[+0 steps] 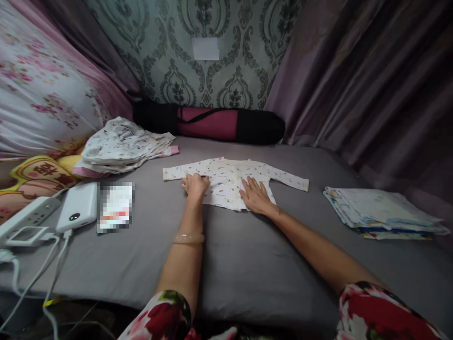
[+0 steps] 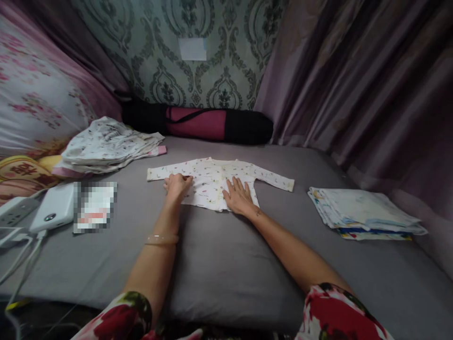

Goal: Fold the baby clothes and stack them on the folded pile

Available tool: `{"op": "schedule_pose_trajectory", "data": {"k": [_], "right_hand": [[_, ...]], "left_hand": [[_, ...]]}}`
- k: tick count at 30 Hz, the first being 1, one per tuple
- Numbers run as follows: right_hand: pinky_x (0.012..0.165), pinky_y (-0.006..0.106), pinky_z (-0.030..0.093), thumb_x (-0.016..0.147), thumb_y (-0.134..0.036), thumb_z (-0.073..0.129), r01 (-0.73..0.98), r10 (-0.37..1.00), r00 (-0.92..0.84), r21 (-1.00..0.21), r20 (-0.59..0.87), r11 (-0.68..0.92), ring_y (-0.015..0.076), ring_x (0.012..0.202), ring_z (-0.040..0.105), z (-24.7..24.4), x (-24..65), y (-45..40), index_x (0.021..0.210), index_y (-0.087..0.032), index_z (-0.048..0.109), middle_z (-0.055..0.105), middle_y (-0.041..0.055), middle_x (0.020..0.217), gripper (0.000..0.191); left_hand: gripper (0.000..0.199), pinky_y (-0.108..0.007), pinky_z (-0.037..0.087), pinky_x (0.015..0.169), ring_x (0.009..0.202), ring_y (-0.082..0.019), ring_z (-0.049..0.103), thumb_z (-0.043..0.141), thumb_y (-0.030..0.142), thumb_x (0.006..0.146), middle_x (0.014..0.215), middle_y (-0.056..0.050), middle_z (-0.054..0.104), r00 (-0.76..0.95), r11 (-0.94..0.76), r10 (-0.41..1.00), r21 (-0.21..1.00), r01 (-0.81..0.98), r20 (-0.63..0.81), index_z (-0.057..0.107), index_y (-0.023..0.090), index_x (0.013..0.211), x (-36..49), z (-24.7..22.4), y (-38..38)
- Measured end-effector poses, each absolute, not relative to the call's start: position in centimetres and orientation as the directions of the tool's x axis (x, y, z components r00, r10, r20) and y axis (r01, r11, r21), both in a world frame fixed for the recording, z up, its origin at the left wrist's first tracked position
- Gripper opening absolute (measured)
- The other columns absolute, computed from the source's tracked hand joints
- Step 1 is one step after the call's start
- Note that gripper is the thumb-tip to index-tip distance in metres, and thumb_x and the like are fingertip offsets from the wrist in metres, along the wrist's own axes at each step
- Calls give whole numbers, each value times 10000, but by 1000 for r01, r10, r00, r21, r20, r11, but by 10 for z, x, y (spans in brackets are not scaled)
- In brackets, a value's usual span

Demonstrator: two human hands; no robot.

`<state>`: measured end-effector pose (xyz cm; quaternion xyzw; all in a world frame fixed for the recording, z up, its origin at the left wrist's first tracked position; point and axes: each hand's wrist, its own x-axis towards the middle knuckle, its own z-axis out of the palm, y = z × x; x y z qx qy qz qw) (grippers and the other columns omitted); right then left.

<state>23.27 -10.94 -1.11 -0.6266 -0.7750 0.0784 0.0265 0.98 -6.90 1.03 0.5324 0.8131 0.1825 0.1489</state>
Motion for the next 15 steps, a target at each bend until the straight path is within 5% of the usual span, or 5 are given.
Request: {"op": "schedule_pose_trajectory", "data": {"k": [9, 12, 15], "right_hand": [[1191, 529, 124, 1009, -410, 253, 919, 922, -380, -142, -76, 367, 296, 1491, 138, 2, 237, -175, 1538, -125, 277, 189, 141, 1614, 602], [1141, 444, 284, 988, -375, 351, 901, 904, -422, -142, -72, 409, 292, 1401, 365, 20, 233, -185, 1416, -113, 477, 404, 175, 1517, 518], [994, 355, 422, 998, -301, 325, 897, 903, -426, -155, -55, 413, 239, 1102, 615, 35, 219, -172, 1054, -146, 687, 683, 142, 1137, 398]], "left_hand": [[317, -449, 389, 998, 1263, -372, 455, 588, 440, 803, 1312, -194, 553, -384, 390, 917, 467, 794, -113, 727, 177, 912, 9, 11, -67], [295, -447, 398, 983, 1252, -367, 466, 610, 430, 778, 1303, -181, 564, -386, 392, 916, 469, 792, -115, 729, 187, 895, 7, 7, -63], [271, -474, 410, 954, 1226, -374, 484, 632, 411, 759, 1261, -183, 594, -378, 378, 920, 475, 795, -101, 729, 189, 879, 6, 2, -59]]}}
